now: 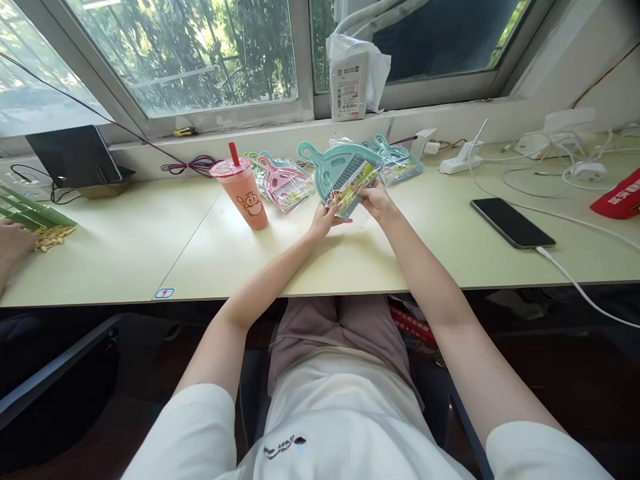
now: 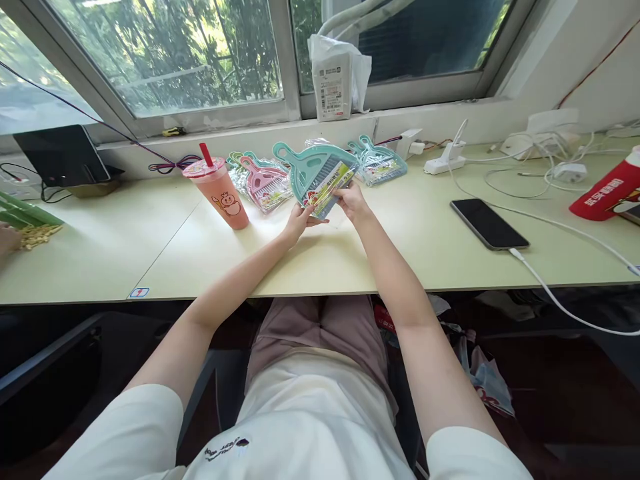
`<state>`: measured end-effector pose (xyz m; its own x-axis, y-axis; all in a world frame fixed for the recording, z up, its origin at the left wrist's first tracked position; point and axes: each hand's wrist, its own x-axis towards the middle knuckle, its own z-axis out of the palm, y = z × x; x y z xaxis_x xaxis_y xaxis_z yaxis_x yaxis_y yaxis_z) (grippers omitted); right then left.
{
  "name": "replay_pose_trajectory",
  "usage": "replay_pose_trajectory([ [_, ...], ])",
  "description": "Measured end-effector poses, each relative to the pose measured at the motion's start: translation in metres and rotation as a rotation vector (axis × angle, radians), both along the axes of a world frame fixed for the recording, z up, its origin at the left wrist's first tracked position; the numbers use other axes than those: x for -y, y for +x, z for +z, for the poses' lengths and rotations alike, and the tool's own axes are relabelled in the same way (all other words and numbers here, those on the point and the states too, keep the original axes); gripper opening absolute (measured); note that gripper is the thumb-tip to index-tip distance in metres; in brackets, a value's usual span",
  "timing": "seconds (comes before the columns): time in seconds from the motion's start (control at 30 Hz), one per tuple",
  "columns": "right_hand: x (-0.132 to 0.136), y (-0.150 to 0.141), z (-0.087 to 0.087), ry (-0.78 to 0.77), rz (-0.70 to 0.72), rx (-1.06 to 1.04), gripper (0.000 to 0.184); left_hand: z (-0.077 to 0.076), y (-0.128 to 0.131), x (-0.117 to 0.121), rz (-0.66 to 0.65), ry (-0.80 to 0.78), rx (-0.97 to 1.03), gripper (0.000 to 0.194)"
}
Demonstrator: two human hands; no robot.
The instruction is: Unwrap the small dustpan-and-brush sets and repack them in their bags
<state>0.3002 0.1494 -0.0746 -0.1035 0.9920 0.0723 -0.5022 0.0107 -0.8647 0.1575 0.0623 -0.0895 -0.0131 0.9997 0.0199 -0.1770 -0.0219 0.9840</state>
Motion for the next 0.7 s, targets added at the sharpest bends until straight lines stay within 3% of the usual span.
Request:
replay_pose_trajectory([
  [0.37,-0.0004,-0.0051,-0.0047,-0.009,0.026,-0.053,0.037,0.0004,-0.0043,0.0018,0.030,0.043,-0.065,0.050],
  [0.7,0.0013,-0.0055,-0.0008,-0.048,0.072,0.002,0.014,0.0013,-0.0090,-0.0030,0.074,0.023,-0.073,0.048],
])
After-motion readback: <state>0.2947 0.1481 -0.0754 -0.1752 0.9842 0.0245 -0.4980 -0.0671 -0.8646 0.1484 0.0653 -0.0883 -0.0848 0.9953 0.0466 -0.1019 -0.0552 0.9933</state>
